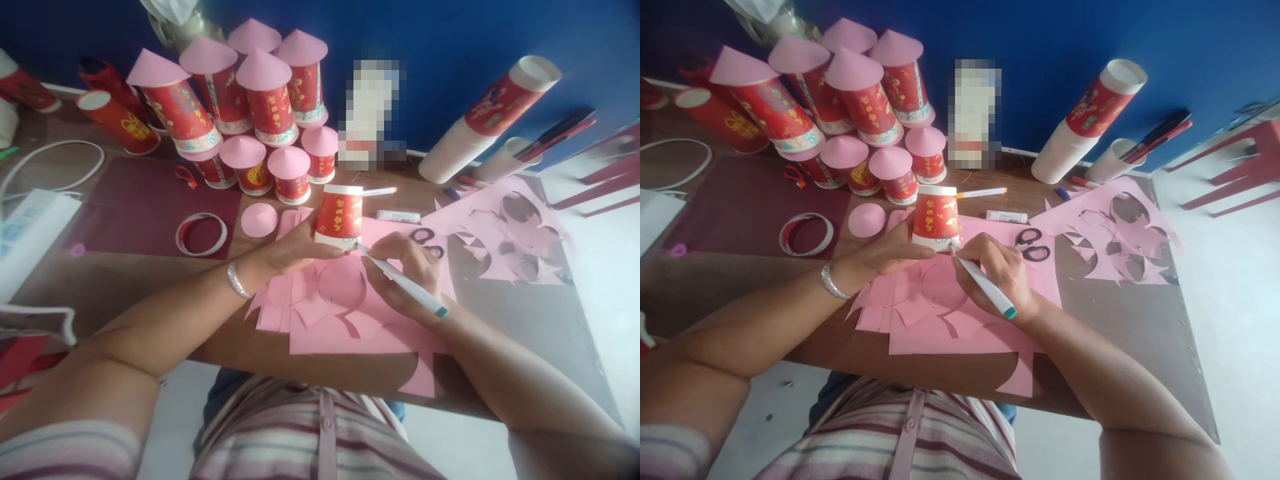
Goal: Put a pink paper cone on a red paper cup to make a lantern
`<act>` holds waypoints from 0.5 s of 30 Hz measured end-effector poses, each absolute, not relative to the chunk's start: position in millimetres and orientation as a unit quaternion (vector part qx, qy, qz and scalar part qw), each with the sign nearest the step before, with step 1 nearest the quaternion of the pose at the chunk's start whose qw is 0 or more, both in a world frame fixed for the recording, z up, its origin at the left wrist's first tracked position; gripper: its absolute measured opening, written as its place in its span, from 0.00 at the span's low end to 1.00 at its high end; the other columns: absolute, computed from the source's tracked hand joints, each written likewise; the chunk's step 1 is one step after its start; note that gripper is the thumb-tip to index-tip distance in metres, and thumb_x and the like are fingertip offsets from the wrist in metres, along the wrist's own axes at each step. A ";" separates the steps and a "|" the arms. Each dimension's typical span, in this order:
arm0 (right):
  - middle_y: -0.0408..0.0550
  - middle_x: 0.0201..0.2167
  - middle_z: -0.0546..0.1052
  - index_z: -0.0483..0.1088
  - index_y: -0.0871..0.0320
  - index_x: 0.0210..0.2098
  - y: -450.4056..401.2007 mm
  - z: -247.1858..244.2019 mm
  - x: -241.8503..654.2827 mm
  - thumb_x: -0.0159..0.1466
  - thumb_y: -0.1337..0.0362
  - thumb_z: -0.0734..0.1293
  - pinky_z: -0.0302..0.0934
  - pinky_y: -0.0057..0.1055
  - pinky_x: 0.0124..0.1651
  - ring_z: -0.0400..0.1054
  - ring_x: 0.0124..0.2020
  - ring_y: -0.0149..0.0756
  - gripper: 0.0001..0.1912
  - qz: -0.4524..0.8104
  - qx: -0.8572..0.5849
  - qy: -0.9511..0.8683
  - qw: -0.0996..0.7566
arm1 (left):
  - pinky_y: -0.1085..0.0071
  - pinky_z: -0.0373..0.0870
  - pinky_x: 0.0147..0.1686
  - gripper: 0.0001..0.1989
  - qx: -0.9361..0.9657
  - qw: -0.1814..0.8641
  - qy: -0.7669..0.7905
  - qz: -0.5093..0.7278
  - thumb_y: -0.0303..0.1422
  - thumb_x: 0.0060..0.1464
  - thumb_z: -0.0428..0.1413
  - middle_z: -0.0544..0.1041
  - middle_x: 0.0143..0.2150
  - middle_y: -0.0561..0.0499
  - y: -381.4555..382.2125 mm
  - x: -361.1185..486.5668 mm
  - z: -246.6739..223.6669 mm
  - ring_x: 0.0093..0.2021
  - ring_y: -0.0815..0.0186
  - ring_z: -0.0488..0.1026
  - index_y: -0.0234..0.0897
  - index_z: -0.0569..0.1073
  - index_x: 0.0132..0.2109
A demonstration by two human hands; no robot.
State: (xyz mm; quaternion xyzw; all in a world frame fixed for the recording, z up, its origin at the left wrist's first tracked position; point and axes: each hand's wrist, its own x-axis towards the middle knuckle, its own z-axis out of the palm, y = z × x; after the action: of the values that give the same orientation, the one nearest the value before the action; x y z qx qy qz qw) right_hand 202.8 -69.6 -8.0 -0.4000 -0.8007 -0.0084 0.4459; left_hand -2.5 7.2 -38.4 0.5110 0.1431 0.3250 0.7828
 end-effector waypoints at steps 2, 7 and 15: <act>0.38 0.28 0.75 0.65 0.52 0.38 -69.8 -8.0 202.7 0.67 0.72 0.69 0.65 0.26 0.25 0.72 0.25 0.29 0.10 -0.012 -0.399 -0.801 0.446 | 0.57 0.77 0.54 0.26 0.518 0.778 0.139 0.327 0.34 0.51 0.72 0.81 0.48 0.47 7.5 -2.7 -39.1 0.51 0.57 0.80 0.43 0.75 0.56; 0.38 0.28 0.76 0.65 0.51 0.39 -70.1 -7.6 202.2 0.67 0.72 0.68 0.65 0.27 0.24 0.73 0.25 0.30 0.10 -0.020 -0.403 -0.801 0.442 | 0.57 0.77 0.52 0.26 0.526 0.767 0.156 0.331 0.37 0.51 0.73 0.81 0.48 0.47 7.0 -2.3 -37.7 0.51 0.55 0.80 0.42 0.75 0.55; 0.39 0.28 0.76 0.65 0.52 0.39 -70.4 -7.8 201.6 0.67 0.72 0.69 0.66 0.26 0.25 0.74 0.26 0.30 0.10 -0.016 -0.403 -0.800 0.444 | 0.55 0.76 0.53 0.28 0.521 0.772 0.167 0.323 0.36 0.48 0.74 0.82 0.50 0.45 7.9 -1.7 -42.8 0.52 0.53 0.81 0.41 0.75 0.54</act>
State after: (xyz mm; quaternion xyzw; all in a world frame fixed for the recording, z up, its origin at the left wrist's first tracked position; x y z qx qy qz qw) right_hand 201.6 -70.4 -7.8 -0.4032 -0.8001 -0.0159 0.4439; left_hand -1.7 7.9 -42.8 0.5208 0.1667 0.3231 0.7724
